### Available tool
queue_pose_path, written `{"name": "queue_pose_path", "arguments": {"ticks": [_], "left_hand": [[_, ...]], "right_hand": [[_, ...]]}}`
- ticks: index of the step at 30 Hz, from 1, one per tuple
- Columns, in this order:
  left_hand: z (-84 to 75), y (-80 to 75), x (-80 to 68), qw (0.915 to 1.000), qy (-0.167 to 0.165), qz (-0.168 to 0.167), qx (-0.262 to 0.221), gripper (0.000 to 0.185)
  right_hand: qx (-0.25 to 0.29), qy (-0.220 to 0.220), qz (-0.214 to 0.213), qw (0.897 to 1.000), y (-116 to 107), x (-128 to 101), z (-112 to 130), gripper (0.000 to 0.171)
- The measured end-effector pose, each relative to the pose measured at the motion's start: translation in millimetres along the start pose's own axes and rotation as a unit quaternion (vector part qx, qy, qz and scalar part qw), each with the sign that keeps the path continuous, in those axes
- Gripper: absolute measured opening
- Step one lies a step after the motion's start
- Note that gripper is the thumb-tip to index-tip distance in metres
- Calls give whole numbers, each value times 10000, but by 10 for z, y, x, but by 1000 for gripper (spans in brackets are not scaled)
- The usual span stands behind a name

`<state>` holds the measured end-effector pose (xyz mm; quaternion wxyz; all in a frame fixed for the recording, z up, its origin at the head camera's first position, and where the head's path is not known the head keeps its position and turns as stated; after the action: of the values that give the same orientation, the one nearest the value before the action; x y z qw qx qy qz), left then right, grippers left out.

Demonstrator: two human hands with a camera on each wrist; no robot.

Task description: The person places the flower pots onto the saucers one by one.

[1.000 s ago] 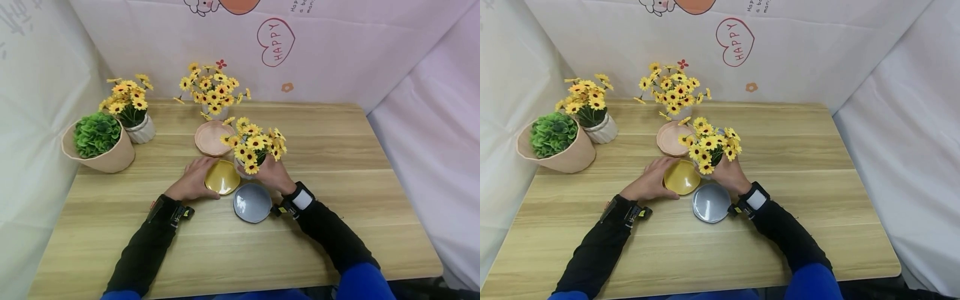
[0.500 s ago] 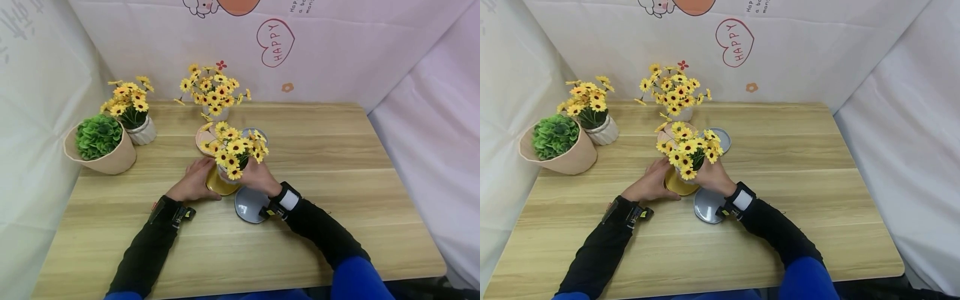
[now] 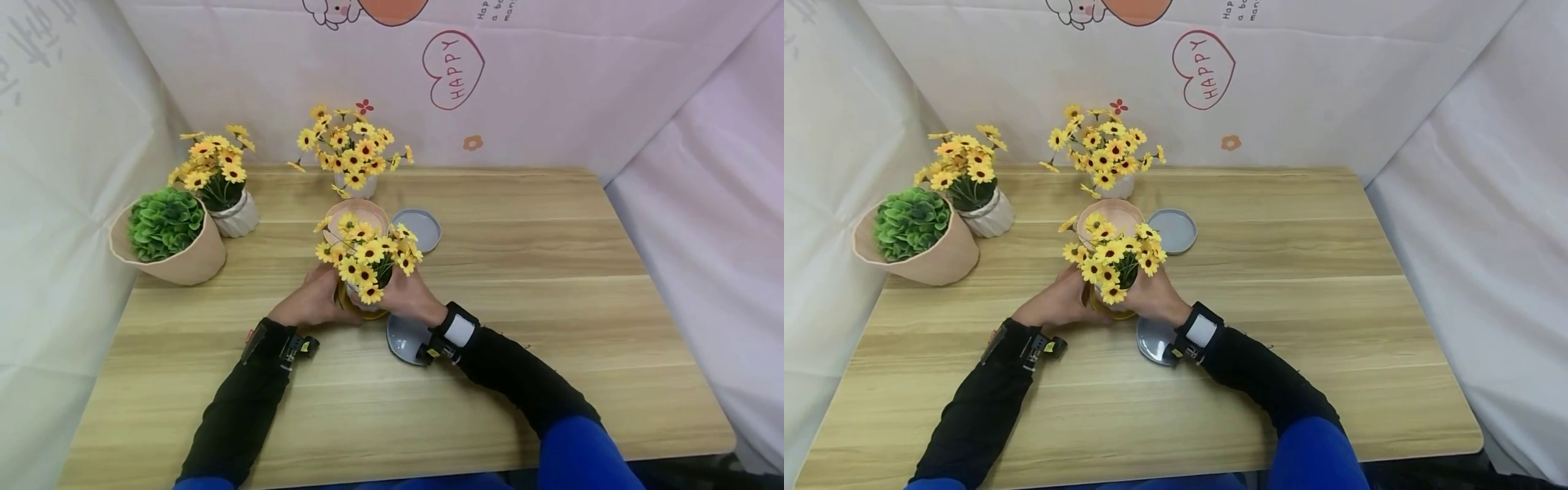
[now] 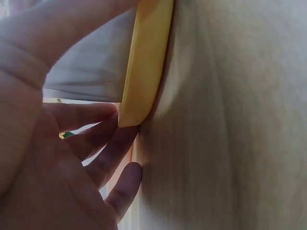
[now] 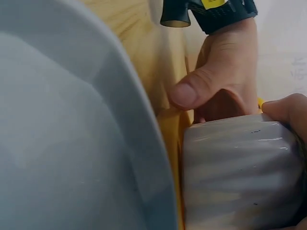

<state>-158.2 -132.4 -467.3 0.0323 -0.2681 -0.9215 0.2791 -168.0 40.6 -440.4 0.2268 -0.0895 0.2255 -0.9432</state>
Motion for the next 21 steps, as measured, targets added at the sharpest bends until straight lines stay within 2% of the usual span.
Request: {"name": "queue_pose_path", "arguments": {"ticks": [4, 9, 15, 21], "left_hand": [[-3, 4, -6, 10000, -7, -39, 15, 118], [6, 20, 0, 9998, -169, -18, 87, 103], [-23, 26, 2, 9996, -143, -32, 222, 102], [-43, 22, -20, 9994, -253, -31, 220, 102]], "right_hand": [[11, -101, 69, 9999, 28, 7, -23, 88], [-116, -243, 135, 9995, 39, 3, -46, 87], [-264, -236, 370, 9987, 12, -12, -78, 84], [-380, -148, 695, 9967, -29, -32, -83, 105]]}}
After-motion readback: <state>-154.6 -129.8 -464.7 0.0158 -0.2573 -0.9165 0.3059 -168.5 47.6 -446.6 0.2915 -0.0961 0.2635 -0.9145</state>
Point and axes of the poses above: each hand's wrist, its own x-axis towards the middle knuckle, its own y-axis out of the palm, z = x × y, the point moved 5 cm from there along x, towards the middle knuckle, and after that the axes turned 7 degrees about -x, right-handed, at the moved point
